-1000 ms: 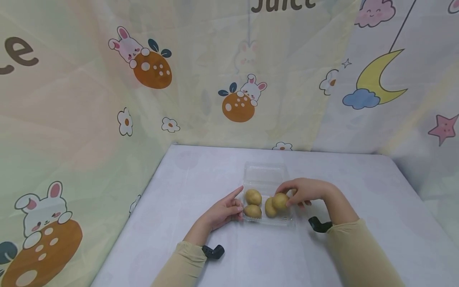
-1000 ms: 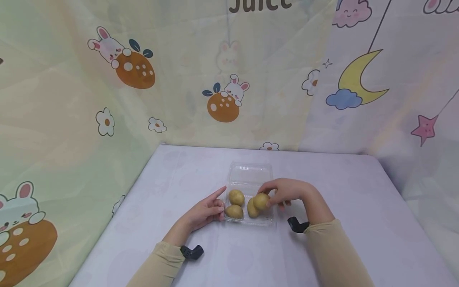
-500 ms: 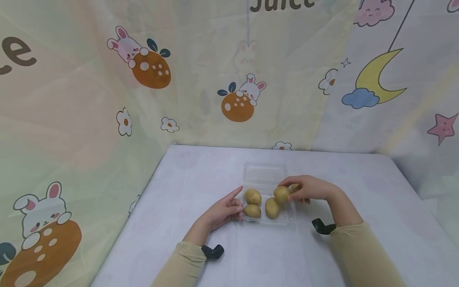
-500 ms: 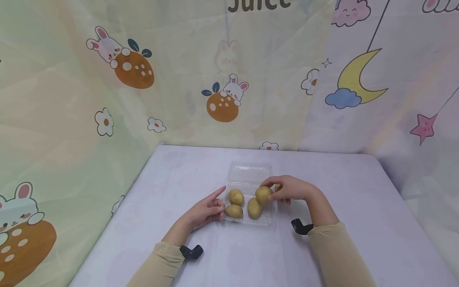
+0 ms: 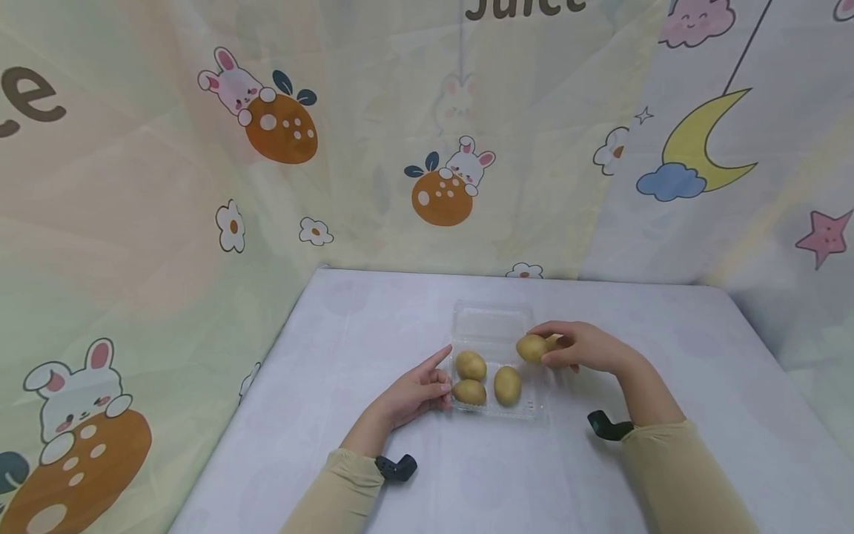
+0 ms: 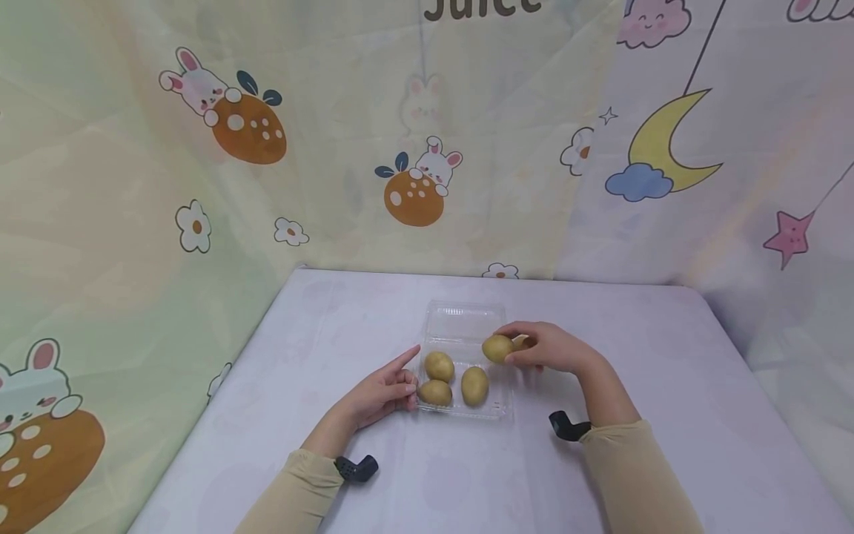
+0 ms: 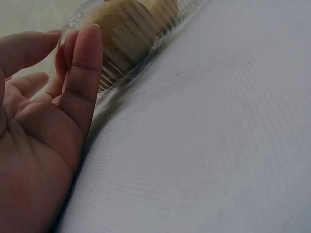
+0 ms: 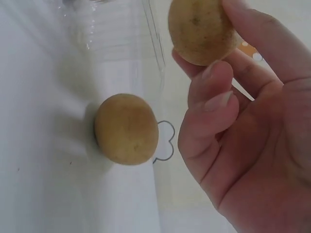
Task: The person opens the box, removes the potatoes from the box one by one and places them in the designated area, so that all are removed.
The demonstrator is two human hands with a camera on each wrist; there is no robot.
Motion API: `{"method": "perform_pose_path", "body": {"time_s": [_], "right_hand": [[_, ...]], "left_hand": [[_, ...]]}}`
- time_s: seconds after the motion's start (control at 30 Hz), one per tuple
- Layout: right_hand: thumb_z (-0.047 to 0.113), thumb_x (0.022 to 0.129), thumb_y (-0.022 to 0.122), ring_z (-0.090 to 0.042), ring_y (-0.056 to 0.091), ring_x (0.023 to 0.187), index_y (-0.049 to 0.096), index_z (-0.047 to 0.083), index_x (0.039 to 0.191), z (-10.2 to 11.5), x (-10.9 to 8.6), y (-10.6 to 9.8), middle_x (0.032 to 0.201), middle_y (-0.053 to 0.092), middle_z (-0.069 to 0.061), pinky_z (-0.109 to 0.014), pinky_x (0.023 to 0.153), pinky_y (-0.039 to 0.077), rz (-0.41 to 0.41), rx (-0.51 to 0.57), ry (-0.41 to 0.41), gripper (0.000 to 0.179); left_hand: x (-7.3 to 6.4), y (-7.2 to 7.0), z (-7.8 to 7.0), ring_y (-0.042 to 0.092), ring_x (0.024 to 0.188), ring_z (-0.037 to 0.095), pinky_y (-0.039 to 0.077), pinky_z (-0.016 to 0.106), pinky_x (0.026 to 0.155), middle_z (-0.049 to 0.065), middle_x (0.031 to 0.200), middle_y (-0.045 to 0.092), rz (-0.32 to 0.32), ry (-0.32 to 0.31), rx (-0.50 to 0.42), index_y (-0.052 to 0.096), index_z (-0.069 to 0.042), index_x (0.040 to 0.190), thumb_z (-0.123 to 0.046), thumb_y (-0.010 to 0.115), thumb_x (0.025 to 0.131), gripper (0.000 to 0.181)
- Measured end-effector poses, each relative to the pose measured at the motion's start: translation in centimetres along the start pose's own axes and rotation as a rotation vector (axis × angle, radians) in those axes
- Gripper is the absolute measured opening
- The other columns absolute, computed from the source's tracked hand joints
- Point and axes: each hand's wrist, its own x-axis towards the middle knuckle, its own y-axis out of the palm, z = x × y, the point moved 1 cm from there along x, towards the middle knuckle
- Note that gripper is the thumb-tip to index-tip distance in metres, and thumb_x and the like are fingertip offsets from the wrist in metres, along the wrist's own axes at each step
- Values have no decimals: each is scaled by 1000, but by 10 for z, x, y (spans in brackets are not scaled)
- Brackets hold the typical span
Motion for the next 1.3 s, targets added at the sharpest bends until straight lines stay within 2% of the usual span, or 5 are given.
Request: {"method": "perform_pose_path", "body": {"time_s": [0.17, 0.5, 0.77, 1.0, 1.3], "right_hand": [[48, 81, 77, -23, 59, 75, 60, 33, 130, -7, -3, -2, 113, 63, -3, -34, 61, 51, -68, -9, 28, 53], [52, 84, 73, -20, 53, 64, 57, 32, 133, -27, -17, -13, 82, 57, -6, -30, 60, 41, -216, -39, 76, 56], [59, 84, 70, -21, 53, 70, 50, 25, 141, -39, -30, -19, 96, 58, -10, -31, 61, 40, -258, -37, 168, 69], [61, 83, 69, -17, 51, 66, 49, 25, 141, -56, -34, -21, 87, 59, -8, -29, 57, 39, -323, -34, 182, 71], [60, 84, 68, -20, 57, 87, 49, 18, 142, -76, -35, -16, 128, 56, -15, -29, 67, 46, -358, -55, 202, 74]], "left_hand": [[0, 0, 0, 63, 80, 13, 56, 31, 81, 0, 95, 58, -5, -2, 4, 22, -34, 157, -13, 65, 95, 79], [0, 0, 0, 63, 79, 13, 56, 31, 82, -1, 94, 58, -5, -1, -3, 21, -34, 158, -11, 63, 95, 78], [0, -1, 4, 64, 79, 13, 56, 30, 82, 0, 96, 59, -5, -18, -1, 19, -32, 158, -9, 61, 97, 78], [1, -1, 3, 64, 79, 13, 57, 31, 82, 0, 96, 58, 0, -5, -2, 18, -31, 159, -10, 62, 96, 79], [0, 1, 1, 64, 79, 12, 57, 31, 81, -1, 95, 58, -1, 3, 5, 19, -32, 158, -9, 61, 96, 78]]}}
